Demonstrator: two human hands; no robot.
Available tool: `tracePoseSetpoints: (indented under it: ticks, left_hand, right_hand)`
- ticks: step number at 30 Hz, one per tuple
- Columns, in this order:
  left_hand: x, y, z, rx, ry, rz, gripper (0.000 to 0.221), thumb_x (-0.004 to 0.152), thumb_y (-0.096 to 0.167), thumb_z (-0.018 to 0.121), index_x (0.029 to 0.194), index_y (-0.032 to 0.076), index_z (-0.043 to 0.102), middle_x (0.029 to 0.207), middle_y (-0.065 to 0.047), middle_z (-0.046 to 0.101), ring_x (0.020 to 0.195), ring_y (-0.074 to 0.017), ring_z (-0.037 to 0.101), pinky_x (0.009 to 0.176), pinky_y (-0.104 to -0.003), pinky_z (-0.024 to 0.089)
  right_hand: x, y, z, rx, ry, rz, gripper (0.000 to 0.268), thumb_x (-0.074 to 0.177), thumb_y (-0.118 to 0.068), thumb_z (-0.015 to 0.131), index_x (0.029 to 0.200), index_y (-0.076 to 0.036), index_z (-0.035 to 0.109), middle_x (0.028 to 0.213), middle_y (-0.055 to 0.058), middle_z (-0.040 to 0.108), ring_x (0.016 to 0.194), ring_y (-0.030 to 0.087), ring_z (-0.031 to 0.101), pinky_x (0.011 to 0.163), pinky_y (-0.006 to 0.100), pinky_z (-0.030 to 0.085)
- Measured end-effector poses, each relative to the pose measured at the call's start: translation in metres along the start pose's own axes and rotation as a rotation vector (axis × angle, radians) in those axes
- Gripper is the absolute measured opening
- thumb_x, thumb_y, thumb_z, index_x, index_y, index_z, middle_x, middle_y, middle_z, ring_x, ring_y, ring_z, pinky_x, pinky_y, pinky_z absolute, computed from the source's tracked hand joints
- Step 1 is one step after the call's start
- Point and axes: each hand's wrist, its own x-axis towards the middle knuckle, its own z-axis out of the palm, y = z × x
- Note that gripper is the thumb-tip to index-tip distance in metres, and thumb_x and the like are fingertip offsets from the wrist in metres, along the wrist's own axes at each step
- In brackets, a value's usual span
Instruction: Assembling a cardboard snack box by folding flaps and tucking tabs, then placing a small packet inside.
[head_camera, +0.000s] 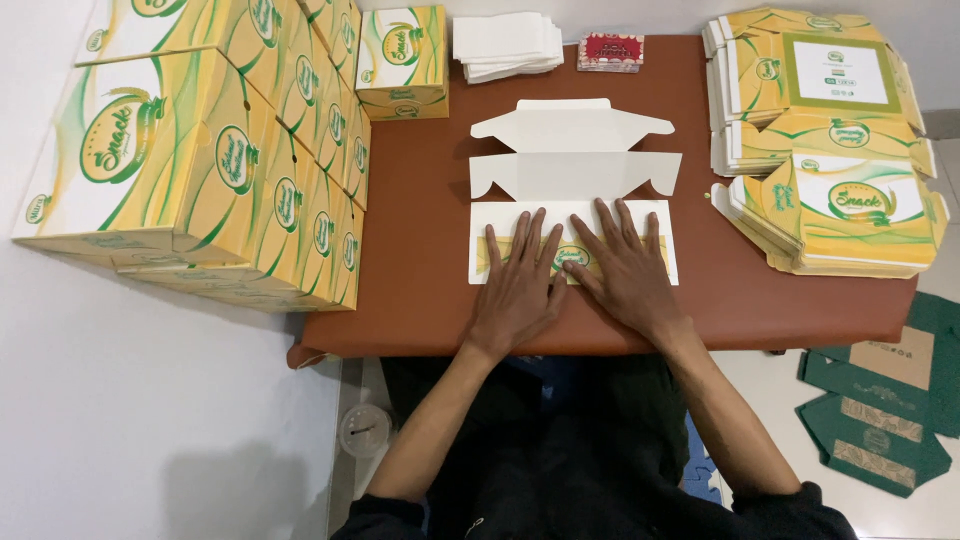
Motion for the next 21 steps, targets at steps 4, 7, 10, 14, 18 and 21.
tracePoseSetpoints:
  ticks: [4, 7, 10, 14, 18, 21]
  left_hand:
    - [-0.001, 0.002, -0.004, -0.02, 0.199, 0.064, 0.062, 0.097, 0.03, 0.061, 0.155, 0.009, 0.055, 0.161, -0.02, 0.053, 0.158, -0.0419, 0.038, 0.122, -0.084, -0.005]
    - [-0.013, 0.01, -0.011, 0.018, 0.321, 0.117, 0.051, 0.092, 0.027, 0.068, 0.141, 0.016, 0.067, 0.132, -0.009, 0.073, 0.142, -0.0358, 0.059, 0.122, -0.087, 0.004]
    - [-0.036, 0.022, -0.021, 0.007, 0.419, 0.125, 0.022, 0.099, 0.038, 0.068, 0.109, 0.023, 0.081, 0.089, 0.0, 0.078, 0.083, -0.021, 0.078, 0.103, -0.046, 0.054]
    - [-0.044, 0.032, -0.042, -0.103, 0.12, -0.018, 0.033, 0.11, 0.034, 0.055, 0.123, 0.013, 0.078, 0.12, -0.019, 0.073, 0.083, -0.0327, 0.08, 0.069, -0.045, 0.063]
    - [-0.036, 0.026, -0.035, -0.145, 0.039, -0.023, 0.042, 0.108, 0.031, 0.059, 0.144, 0.012, 0.069, 0.153, -0.031, 0.057, 0.094, -0.0391, 0.078, 0.07, -0.051, 0.065]
    - [-0.035, 0.031, -0.047, -0.172, -0.001, -0.026, 0.043, 0.108, 0.025, 0.06, 0.146, 0.008, 0.067, 0.156, -0.033, 0.053, 0.093, -0.0413, 0.076, 0.075, -0.053, 0.064]
  right_hand:
    - [-0.011, 0.003, -0.004, -0.017, 0.309, -0.082, 0.058, 0.099, -0.062, 0.067, 0.149, -0.032, 0.066, 0.158, 0.015, 0.06, 0.154, 0.043, 0.046, 0.126, 0.074, 0.015]
    - [-0.036, 0.002, -0.02, -0.114, 0.463, -0.14, 0.048, 0.09, -0.056, 0.082, 0.133, -0.038, 0.074, 0.129, -0.003, 0.077, 0.128, 0.025, 0.07, 0.125, 0.064, 0.028]
    - [-0.069, -0.02, -0.067, -0.052, 0.381, -0.106, 0.016, 0.096, -0.04, 0.081, 0.108, -0.031, 0.084, 0.102, -0.002, 0.084, 0.095, 0.022, 0.08, 0.092, 0.042, 0.059]
    - [-0.074, -0.023, -0.096, 0.188, -0.016, 0.138, 0.022, 0.101, -0.034, 0.073, 0.112, -0.02, 0.086, 0.093, 0.011, 0.085, 0.089, 0.029, 0.083, 0.07, 0.041, 0.064]
    - [-0.044, 0.0, -0.099, 0.163, 0.031, 0.287, 0.034, 0.112, -0.034, 0.06, 0.141, -0.026, 0.075, 0.11, 0.009, 0.08, 0.104, 0.028, 0.077, 0.077, 0.044, 0.062]
    - [-0.008, 0.028, -0.09, 0.04, 0.053, 0.227, 0.039, 0.114, -0.025, 0.054, 0.151, -0.019, 0.068, 0.132, 0.021, 0.072, 0.128, 0.04, 0.067, 0.091, 0.056, 0.06]
